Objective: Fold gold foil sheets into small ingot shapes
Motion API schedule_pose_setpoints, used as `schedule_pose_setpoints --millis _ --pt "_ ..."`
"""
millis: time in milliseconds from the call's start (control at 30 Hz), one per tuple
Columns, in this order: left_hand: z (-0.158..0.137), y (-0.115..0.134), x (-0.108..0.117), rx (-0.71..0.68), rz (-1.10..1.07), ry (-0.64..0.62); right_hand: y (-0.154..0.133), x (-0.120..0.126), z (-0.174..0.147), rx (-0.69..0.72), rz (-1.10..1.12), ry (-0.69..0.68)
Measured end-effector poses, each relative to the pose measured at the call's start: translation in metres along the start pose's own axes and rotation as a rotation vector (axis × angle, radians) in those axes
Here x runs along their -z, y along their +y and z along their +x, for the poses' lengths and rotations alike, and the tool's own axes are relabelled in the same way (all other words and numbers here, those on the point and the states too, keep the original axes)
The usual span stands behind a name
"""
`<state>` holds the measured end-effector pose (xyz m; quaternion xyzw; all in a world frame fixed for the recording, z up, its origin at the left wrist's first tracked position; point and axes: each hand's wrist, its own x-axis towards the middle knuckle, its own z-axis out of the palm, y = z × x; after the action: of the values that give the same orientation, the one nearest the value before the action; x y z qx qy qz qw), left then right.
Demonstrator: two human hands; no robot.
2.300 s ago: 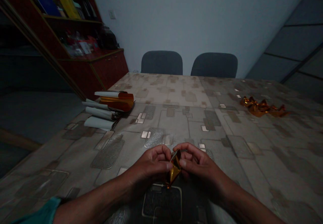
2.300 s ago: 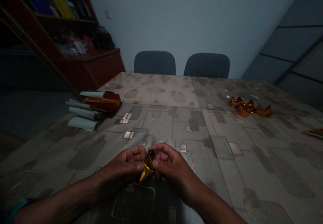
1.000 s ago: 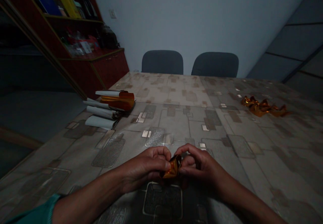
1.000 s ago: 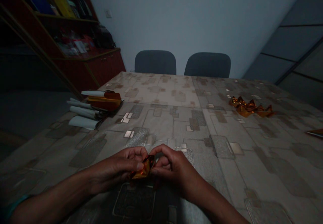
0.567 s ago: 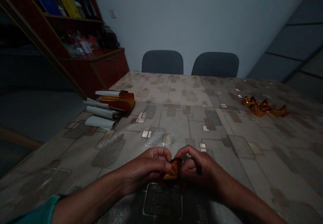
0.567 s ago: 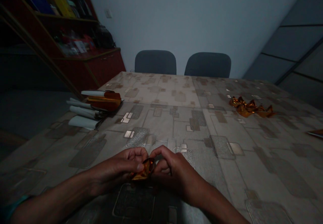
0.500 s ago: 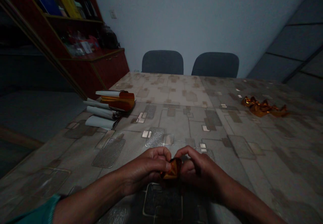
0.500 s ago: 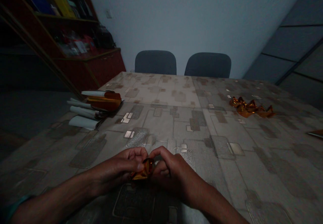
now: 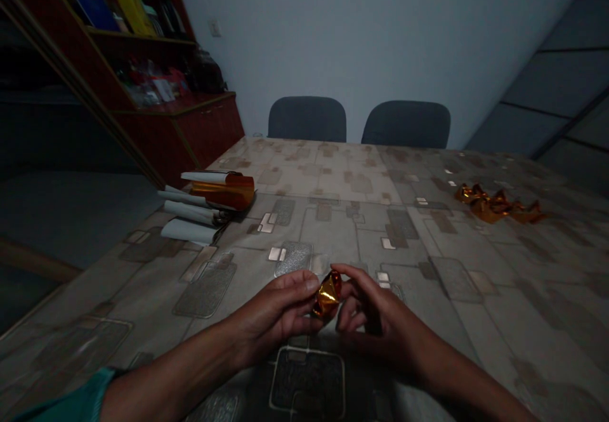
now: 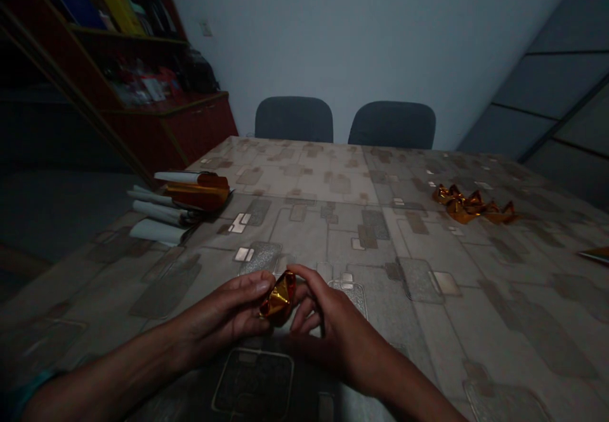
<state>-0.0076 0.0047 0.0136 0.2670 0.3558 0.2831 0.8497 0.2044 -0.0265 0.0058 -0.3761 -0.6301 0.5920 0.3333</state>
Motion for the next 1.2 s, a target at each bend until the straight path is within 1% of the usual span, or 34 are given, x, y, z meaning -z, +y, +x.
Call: schedule_pose_setpoints --millis 100,233,333,400,467,567,733,833,967,1067,1200 --pt "0.001 0.000 0.000 -0.025 -0.022 0.000 -0.003 0.000 -0.001 -0.033 0.094 0.016" --pt "0.001 -0.003 0.001 -0.070 0.007 -0.060 -0.003 -0.002 -0.002 -0.084 0.304 0.029" --pt "0.001 -0.008 0.002 -0.099 0.052 -0.082 0.003 -0.008 0.002 -0.076 0.426 0.047" --pt "0.003 -0.012 0.002 -0.123 0.067 -0.079 0.007 -0.013 0.005 -0.063 0.466 0.069" --pt "0.006 -0.016 0.004 -0.157 0.075 -0.089 0.007 -0.018 0.008 -0.073 0.469 0.093" --pt "0.011 -0.022 0.006 -0.205 0.076 -0.139 0.002 -0.023 0.010 -0.101 0.473 0.107" --pt "0.011 -0.024 0.006 -0.205 0.062 -0.158 0.000 -0.024 0.010 -0.096 0.457 0.080" --pt "0.008 -0.021 0.005 -0.211 0.064 -0.165 0.002 -0.020 0.009 -0.089 0.422 0.108" --pt "0.004 -0.016 0.004 -0.169 0.001 -0.177 0.002 -0.012 0.007 -0.116 0.384 0.193" --pt "0.001 -0.013 0.002 -0.133 -0.058 -0.227 0.000 -0.008 0.007 -0.102 0.405 0.171" --pt "-0.003 -0.009 -0.001 -0.079 -0.074 -0.297 -0.001 -0.007 0.007 -0.032 0.427 0.123"
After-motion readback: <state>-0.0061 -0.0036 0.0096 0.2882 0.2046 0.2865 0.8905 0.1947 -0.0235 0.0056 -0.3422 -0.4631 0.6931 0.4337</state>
